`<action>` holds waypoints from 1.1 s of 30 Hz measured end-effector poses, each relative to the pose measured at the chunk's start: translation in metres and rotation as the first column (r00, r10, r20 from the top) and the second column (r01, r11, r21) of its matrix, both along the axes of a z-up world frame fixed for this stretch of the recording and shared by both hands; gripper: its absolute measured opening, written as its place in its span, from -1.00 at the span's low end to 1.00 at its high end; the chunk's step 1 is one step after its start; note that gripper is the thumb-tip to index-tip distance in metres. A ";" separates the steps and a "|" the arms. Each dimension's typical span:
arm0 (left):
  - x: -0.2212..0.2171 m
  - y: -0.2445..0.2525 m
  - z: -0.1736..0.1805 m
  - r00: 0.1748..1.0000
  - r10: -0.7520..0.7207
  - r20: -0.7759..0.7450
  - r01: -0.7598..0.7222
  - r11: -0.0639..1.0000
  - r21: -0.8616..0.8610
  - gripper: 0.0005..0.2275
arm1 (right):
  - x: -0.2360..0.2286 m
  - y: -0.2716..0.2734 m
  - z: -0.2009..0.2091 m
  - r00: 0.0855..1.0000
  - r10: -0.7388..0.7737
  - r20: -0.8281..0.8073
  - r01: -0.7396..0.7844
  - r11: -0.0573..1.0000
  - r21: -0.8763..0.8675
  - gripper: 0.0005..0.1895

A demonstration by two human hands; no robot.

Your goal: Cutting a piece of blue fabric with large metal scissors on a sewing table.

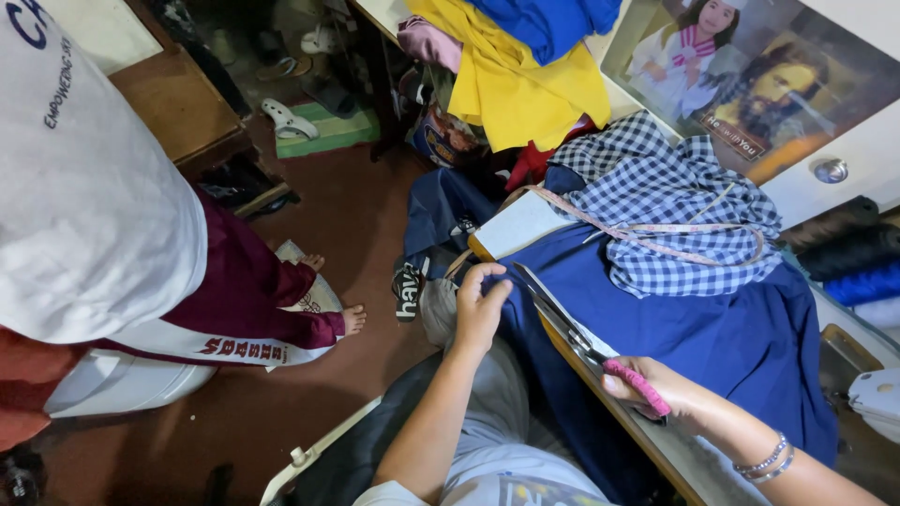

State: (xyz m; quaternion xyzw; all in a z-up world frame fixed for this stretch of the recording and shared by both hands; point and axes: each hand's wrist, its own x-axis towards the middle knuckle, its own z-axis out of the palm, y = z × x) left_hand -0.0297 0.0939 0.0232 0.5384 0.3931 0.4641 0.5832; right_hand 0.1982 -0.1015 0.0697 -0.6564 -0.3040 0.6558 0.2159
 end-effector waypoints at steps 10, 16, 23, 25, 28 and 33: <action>-0.004 -0.002 0.030 0.998 -0.030 -0.063 0.011 0.959 -0.282 -0.67 | 0.002 0.002 -0.013 0.980 0.123 0.156 -0.146 0.979 0.144 -0.47; -0.004 -0.003 0.032 0.998 -0.027 -0.056 0.009 0.952 -0.305 -0.65 | 0.004 0.002 -0.027 0.937 0.150 0.314 -0.221 0.954 0.204 -0.44; -0.005 -0.002 0.030 0.997 -0.008 -0.073 -0.014 0.952 -0.305 -0.63 | 0.000 0.000 -0.026 0.922 0.113 0.370 -0.196 0.961 0.196 -0.43; -0.005 -0.001 0.027 0.997 -0.010 -0.081 -0.013 0.961 -0.276 -0.60 | -0.003 0.000 -0.023 0.924 0.065 0.376 -0.143 0.973 0.182 -0.41; -0.007 -0.001 0.029 0.992 -0.002 -0.128 -0.030 0.968 -0.248 -0.57 | -0.004 0.002 -0.019 0.932 0.045 0.361 -0.110 0.981 0.163 -0.42; -0.007 -0.002 0.028 0.990 0.006 -0.144 -0.038 0.974 -0.222 -0.57 | -0.008 0.001 -0.021 0.909 0.056 0.413 -0.140 0.974 0.176 -0.40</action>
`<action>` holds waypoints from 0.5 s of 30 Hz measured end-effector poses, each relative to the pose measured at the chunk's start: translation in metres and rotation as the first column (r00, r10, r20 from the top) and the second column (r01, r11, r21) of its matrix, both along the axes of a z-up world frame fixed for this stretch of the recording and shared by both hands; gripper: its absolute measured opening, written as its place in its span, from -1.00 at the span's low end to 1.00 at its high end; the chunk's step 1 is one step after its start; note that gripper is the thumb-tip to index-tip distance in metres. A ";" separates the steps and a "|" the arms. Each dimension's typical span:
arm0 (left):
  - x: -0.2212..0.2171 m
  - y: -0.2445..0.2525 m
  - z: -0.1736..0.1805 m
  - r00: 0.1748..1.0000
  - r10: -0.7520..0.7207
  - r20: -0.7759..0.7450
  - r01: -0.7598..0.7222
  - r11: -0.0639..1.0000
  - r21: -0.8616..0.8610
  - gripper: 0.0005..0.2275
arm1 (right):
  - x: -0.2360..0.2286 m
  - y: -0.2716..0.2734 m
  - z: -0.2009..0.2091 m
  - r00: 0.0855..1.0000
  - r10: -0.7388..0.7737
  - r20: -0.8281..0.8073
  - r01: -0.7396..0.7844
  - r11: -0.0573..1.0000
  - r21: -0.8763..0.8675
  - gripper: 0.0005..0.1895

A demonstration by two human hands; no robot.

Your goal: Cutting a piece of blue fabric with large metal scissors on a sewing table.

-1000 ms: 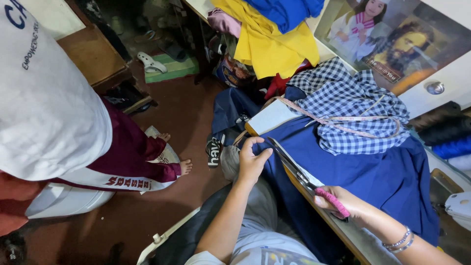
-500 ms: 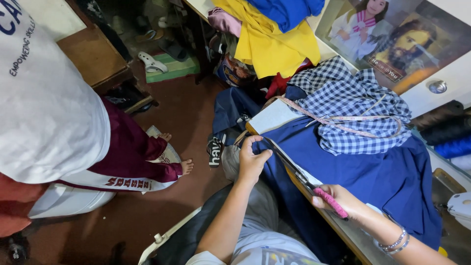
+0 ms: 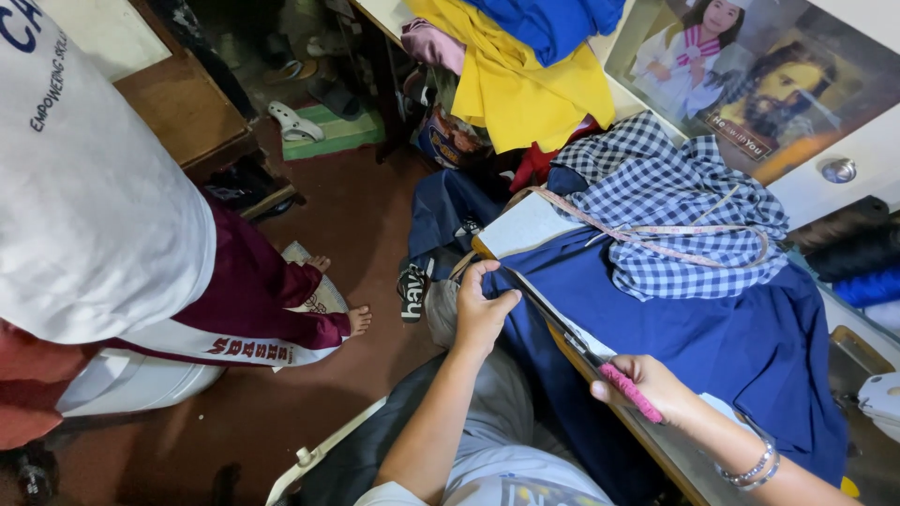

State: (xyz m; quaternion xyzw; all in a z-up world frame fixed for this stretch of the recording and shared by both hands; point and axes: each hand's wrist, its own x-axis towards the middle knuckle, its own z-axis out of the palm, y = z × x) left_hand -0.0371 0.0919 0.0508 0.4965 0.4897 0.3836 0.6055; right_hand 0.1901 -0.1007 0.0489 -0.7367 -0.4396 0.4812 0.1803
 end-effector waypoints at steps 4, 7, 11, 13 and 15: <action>0.002 0.001 -0.007 0.999 0.027 0.036 -0.029 0.999 0.042 -0.55 | -0.001 0.001 -0.005 1.000 -0.006 -0.001 0.006 1.000 0.026 -0.37; 0.000 -0.001 -0.002 1.000 0.004 0.013 -0.005 0.999 0.041 -0.53 | -0.001 0.003 -0.004 0.999 -0.009 -0.042 0.010 0.999 0.039 -0.39; -0.001 -0.001 0.000 1.000 -0.002 0.024 0.001 0.999 0.053 -0.48 | -0.002 0.013 -0.001 1.000 0.020 -0.021 -0.020 1.000 0.012 -0.45; -0.003 -0.001 0.006 1.000 0.005 0.008 -0.006 0.997 0.075 -0.44 | -0.004 0.019 0.003 1.000 0.008 -0.027 -0.008 1.000 -0.018 -0.47; -0.007 0.000 0.010 1.000 0.004 0.025 -0.007 0.992 0.124 -0.46 | -0.006 0.025 0.009 0.999 0.031 -0.030 -0.032 0.999 -0.028 -0.48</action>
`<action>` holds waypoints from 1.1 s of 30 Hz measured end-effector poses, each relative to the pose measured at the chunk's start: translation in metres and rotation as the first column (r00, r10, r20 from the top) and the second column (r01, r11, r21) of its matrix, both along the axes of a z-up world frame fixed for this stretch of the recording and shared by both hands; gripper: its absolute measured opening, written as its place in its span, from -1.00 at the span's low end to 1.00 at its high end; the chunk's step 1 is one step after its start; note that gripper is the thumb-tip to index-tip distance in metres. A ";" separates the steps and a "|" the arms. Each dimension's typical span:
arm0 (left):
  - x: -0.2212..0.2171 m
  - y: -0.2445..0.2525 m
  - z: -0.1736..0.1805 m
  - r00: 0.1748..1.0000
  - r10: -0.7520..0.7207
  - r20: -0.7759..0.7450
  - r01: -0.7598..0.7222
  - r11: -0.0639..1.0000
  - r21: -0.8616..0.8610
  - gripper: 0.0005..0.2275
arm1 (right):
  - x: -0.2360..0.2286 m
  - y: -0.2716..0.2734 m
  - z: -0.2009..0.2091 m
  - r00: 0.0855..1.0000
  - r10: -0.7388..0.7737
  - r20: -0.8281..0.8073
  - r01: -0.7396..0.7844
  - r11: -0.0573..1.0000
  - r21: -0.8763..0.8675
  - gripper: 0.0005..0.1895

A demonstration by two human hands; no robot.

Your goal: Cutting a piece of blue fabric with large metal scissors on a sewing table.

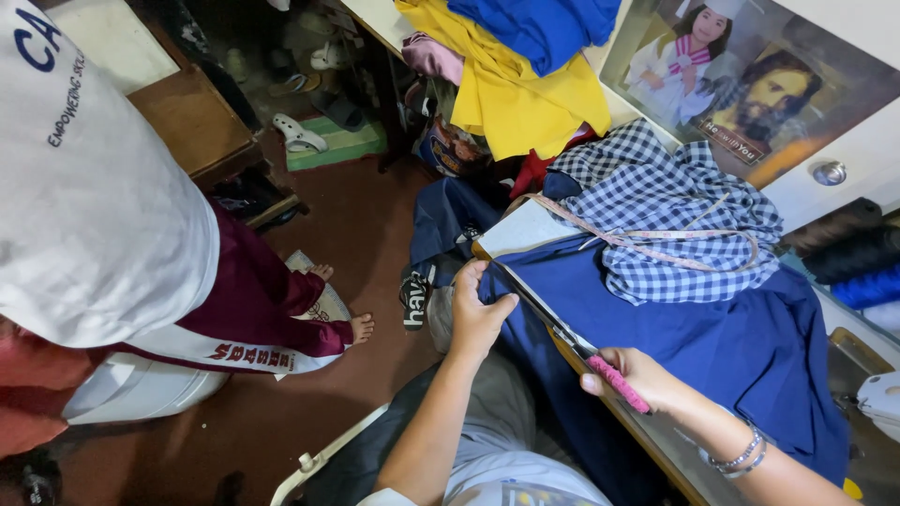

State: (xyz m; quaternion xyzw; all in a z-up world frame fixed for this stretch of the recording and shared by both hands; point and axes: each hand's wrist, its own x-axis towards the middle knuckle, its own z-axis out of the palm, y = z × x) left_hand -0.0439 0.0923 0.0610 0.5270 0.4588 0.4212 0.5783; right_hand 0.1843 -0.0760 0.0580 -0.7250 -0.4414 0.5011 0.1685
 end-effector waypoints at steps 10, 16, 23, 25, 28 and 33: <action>-0.005 0.005 -0.027 0.998 0.020 -0.053 -0.012 0.990 0.143 -0.50 | 0.001 -0.006 -0.012 1.000 0.005 0.026 -0.006 0.999 0.033 -0.46; -0.007 0.001 -0.014 0.997 0.001 -0.075 0.008 0.993 0.119 -0.56 | -0.007 -0.009 -0.005 0.999 -0.043 -0.004 0.043 0.997 0.065 -0.44; -0.007 0.000 -0.016 0.997 0.005 -0.083 0.003 0.996 0.094 -0.53 | -0.008 -0.014 -0.013 1.000 -0.009 0.013 0.007 0.994 0.108 -0.38; -0.007 0.002 -0.016 0.996 0.001 -0.085 0.005 0.998 0.066 -0.48 | -0.009 -0.014 -0.014 0.998 -0.058 0.019 0.056 0.994 0.096 -0.37; -0.004 0.003 -0.017 0.999 0.033 0.011 -0.033 0.999 0.012 -0.49 | -0.009 -0.013 -0.018 0.996 -0.085 -0.007 0.086 0.991 0.099 -0.37; -0.002 0.010 -0.019 0.990 0.106 0.092 -0.085 0.975 -0.203 -0.78 | -0.008 -0.017 -0.022 0.996 -0.079 -0.035 0.083 0.988 0.133 -0.38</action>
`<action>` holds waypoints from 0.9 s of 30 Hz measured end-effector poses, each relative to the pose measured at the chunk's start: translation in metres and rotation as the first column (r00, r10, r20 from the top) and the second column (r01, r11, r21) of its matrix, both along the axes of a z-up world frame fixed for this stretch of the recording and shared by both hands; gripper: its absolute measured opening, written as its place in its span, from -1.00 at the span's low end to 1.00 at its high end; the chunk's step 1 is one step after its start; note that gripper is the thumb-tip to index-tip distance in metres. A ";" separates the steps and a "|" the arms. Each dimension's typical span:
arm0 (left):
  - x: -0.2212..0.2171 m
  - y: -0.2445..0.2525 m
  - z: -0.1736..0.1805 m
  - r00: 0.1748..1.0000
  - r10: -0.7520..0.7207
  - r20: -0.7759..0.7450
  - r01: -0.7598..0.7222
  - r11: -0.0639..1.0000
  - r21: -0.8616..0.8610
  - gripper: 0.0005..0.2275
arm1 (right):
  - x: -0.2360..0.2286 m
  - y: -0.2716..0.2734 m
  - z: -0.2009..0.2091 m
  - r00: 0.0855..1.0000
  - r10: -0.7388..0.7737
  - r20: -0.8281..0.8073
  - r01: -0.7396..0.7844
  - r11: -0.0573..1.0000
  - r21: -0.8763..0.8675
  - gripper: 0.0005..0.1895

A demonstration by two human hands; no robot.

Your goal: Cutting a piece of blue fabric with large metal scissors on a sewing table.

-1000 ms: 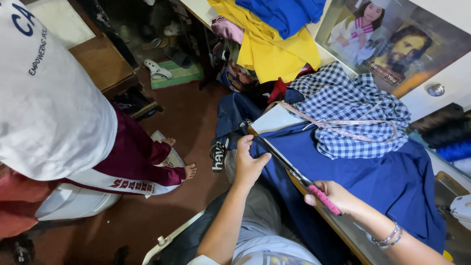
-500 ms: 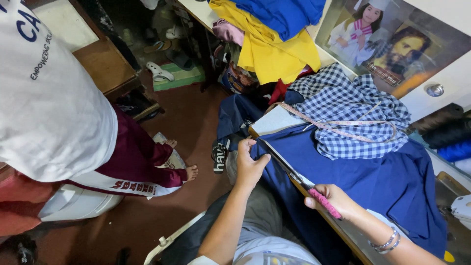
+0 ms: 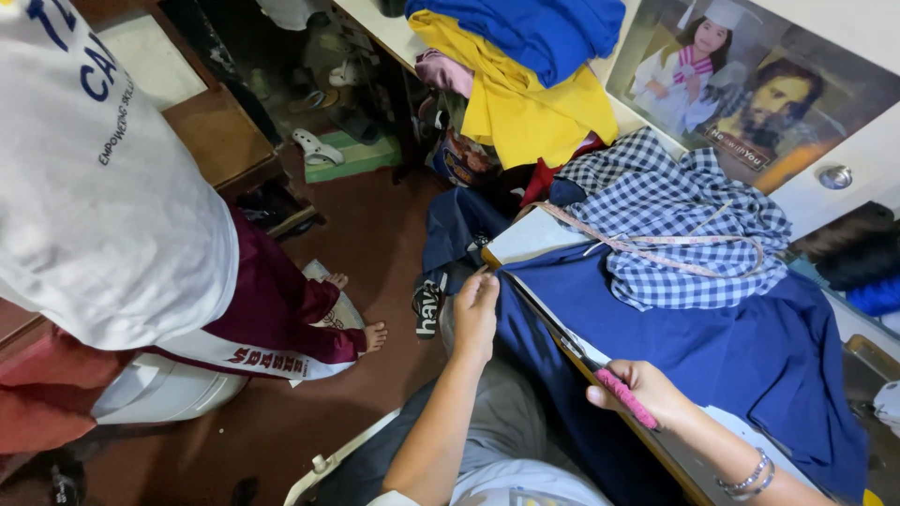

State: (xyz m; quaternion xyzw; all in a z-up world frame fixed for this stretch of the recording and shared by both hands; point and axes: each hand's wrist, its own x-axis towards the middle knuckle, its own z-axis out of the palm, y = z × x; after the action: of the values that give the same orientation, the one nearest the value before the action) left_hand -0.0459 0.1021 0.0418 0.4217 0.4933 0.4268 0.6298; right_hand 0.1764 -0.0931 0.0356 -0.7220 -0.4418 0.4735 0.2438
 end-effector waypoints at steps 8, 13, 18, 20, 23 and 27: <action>-0.001 -0.002 0.025 0.996 -0.045 -0.073 0.035 0.991 -0.128 -0.81 | 0.009 -0.008 -0.012 0.998 0.040 -0.044 -0.039 0.999 0.021 -0.41; 0.005 -0.003 0.005 1.000 0.004 0.013 -0.003 0.998 -0.056 -0.86 | 0.010 -0.005 -0.023 0.994 0.107 0.002 -0.107 0.994 0.039 -0.45; 0.005 -0.007 0.009 0.999 -0.003 -0.037 0.003 1.000 -0.006 -0.83 | 0.001 0.006 -0.013 0.997 0.080 0.002 -0.080 0.997 -0.007 -0.44; 0.004 -0.009 0.014 0.998 -0.008 -0.058 0.009 1.000 0.018 -0.83 | -0.003 0.010 -0.009 0.997 0.075 0.011 -0.075 0.997 -0.022 -0.44; 0.002 -0.012 0.020 0.996 -0.022 -0.084 0.025 0.999 0.030 -0.82 | -0.009 0.014 -0.002 0.998 0.064 0.025 -0.063 0.997 -0.046 -0.43; 0.002 -0.013 0.022 0.992 -0.041 -0.118 0.046 0.998 0.033 -0.83 | -0.016 0.020 0.008 0.995 0.077 0.057 -0.072 0.994 -0.081 -0.41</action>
State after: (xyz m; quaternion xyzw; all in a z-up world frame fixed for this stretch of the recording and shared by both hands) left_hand -0.0442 0.0893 0.0638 0.4681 0.5123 0.3963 0.6012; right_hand 0.1608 -0.0727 0.0434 -0.7280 -0.4566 0.4774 0.1837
